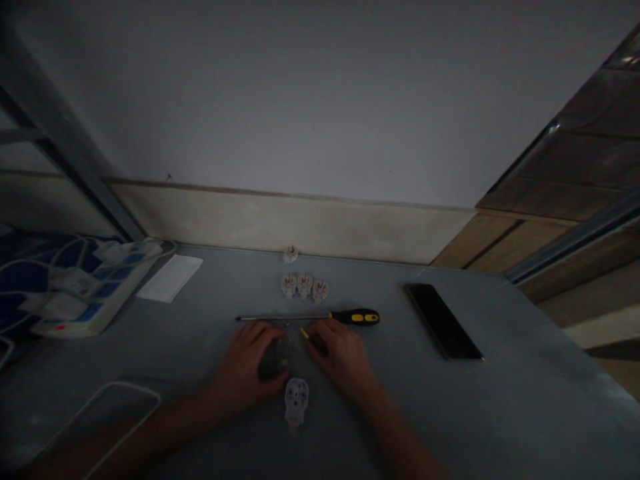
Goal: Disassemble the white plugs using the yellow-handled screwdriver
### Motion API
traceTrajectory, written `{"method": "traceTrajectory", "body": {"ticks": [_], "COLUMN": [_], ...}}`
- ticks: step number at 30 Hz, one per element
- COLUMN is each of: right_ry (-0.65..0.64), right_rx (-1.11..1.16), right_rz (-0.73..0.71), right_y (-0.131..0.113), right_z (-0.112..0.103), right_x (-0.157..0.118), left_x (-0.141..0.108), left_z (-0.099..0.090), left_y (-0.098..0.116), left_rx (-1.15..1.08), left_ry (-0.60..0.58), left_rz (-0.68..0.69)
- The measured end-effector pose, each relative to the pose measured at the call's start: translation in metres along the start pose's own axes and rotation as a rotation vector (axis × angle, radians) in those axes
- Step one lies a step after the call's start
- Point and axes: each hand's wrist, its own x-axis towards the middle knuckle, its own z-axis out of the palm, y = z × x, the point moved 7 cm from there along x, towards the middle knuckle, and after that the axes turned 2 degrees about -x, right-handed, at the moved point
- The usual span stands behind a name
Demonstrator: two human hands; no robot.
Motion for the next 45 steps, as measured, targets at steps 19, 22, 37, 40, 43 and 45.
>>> {"method": "traceTrajectory", "body": {"ticks": [19, 22, 37, 40, 43, 45], "right_ry": [0.021, 0.032, 0.048, 0.071, 0.067, 0.047], "right_rx": [0.168, 0.189, 0.159, 0.130, 0.119, 0.128], "right_rz": [0.041, 0.062, 0.170, 0.195, 0.196, 0.181], "right_y": [0.005, 0.005, 0.018, 0.022, 0.023, 0.021], "right_z": [-0.010, -0.012, -0.009, -0.011, -0.012, -0.012], "right_x": [0.001, 0.001, 0.000, -0.001, -0.001, 0.000], "left_x": [-0.002, -0.010, -0.032, -0.032, -0.025, -0.015], "left_z": [-0.014, -0.018, 0.002, 0.002, -0.009, -0.018], "left_y": [-0.001, 0.012, 0.047, 0.047, 0.038, 0.025], "left_rx": [-0.280, -0.251, 0.028, 0.023, -0.024, -0.045], "left_ry": [0.225, 0.274, 0.094, 0.111, 0.175, 0.185], "left_rz": [0.053, 0.186, 0.673, 0.680, 0.578, 0.425]}}
